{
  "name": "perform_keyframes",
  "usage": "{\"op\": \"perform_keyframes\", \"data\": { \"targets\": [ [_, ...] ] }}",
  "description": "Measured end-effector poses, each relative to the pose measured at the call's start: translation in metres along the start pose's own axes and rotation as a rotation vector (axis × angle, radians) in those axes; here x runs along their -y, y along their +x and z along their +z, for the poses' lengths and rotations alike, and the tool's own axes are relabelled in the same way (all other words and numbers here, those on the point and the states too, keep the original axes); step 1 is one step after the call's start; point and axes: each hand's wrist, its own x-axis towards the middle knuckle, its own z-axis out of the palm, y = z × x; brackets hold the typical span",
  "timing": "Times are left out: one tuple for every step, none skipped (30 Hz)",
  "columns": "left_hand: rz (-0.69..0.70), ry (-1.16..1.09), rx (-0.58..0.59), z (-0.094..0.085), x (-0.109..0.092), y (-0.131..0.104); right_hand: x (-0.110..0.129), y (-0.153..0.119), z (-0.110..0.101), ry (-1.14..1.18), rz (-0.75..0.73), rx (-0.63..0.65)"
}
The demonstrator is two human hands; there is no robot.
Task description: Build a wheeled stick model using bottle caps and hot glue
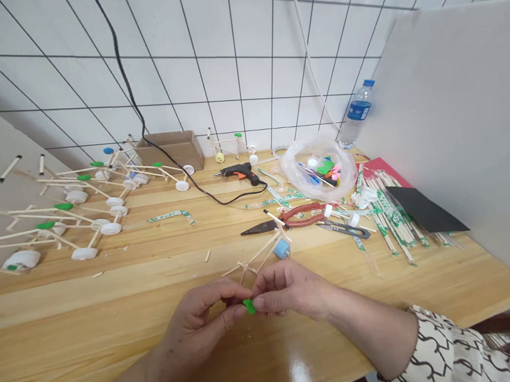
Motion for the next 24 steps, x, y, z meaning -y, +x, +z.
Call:
{"op": "perform_keyframes", "data": {
  "targets": [
    [0.008,-0.001,0.0,0.0001,0.0,0.0001,0.0003,-0.0002,0.0001,-0.003,0.001,-0.001],
    [0.017,-0.001,-0.001,0.0001,-0.0001,0.0003,0.0006,-0.0004,0.0001,-0.007,0.001,-0.001],
    [0.023,0.0,0.001,0.0001,-0.0001,0.0005,0.0008,-0.0006,0.0001,-0.008,0.0,-0.001],
    [0.026,0.002,0.003,0.0,-0.0001,0.0005,0.001,-0.0007,0.0001,-0.006,-0.002,-0.001],
    [0.026,0.005,0.004,-0.0001,-0.0001,0.0005,0.001,-0.0007,0.0002,0.0,-0.005,0.0],
    [0.026,0.007,0.005,-0.0002,0.0001,0.0003,0.0008,-0.0007,0.0002,0.006,-0.01,0.001],
    [0.026,0.013,0.003,-0.0004,0.0003,0.0,0.0005,-0.0006,0.0002,0.012,-0.015,0.003],
    [0.029,0.02,0.0,-0.0004,0.0007,-0.0004,0.0001,-0.0005,0.0002,0.017,-0.018,0.006],
    [0.035,0.029,-0.004,-0.0005,0.0011,-0.0008,-0.0004,-0.0003,0.0003,0.019,-0.02,0.009],
    [0.045,0.038,-0.009,-0.0005,0.0015,-0.0013,-0.001,-0.0002,0.0003,0.018,-0.019,0.013],
    [0.057,0.045,-0.011,-0.0004,0.002,-0.0017,-0.0016,0.0,0.0004,0.017,-0.018,0.018],
    [0.07,0.052,-0.011,-0.0003,0.0024,-0.0021,-0.0022,0.0001,0.0004,0.015,-0.016,0.022],
    [0.084,0.056,-0.009,-0.0003,0.0028,-0.0023,-0.0027,0.0002,0.0004,0.013,-0.015,0.028],
    [0.095,0.06,-0.004,-0.0002,0.0031,-0.0024,-0.0031,0.0004,0.0003,0.011,-0.015,0.033],
    [0.102,0.065,0.003,-0.0001,0.0032,-0.0024,-0.0034,0.0006,0.0003,0.008,-0.016,0.04],
    [0.109,0.07,0.01,-0.0001,0.0031,-0.0023,-0.0035,0.0008,0.0003,0.004,-0.017,0.044],
    [0.115,0.075,0.014,0.0,0.003,-0.0021,-0.0035,0.001,0.0003,0.003,-0.017,0.047],
    [0.118,0.08,0.018,0.0,0.0027,-0.0019,-0.0033,0.0012,0.0003,0.002,-0.017,0.047],
    [0.122,0.083,0.02,0.0,0.0023,-0.0018,-0.0029,0.0013,0.0004,0.0,-0.019,0.047],
    [0.125,0.086,0.02,0.0001,0.0019,-0.0017,-0.0024,0.0012,0.0005,-0.002,-0.021,0.044],
    [0.126,0.089,0.02,0.0001,0.0016,-0.0016,-0.0019,0.0011,0.0006,-0.005,-0.023,0.041],
    [0.128,0.091,0.018,0.0001,0.0014,-0.0016,-0.0013,0.0008,0.0007,-0.009,-0.024,0.038],
    [0.132,0.092,0.017,0.0,0.0013,-0.0015,-0.0009,0.0004,0.0006,-0.013,-0.024,0.037],
    [0.137,0.092,0.015,-0.0001,0.0013,-0.0014,-0.0006,0.0,0.0005,-0.016,-0.024,0.035]
  ]
}}
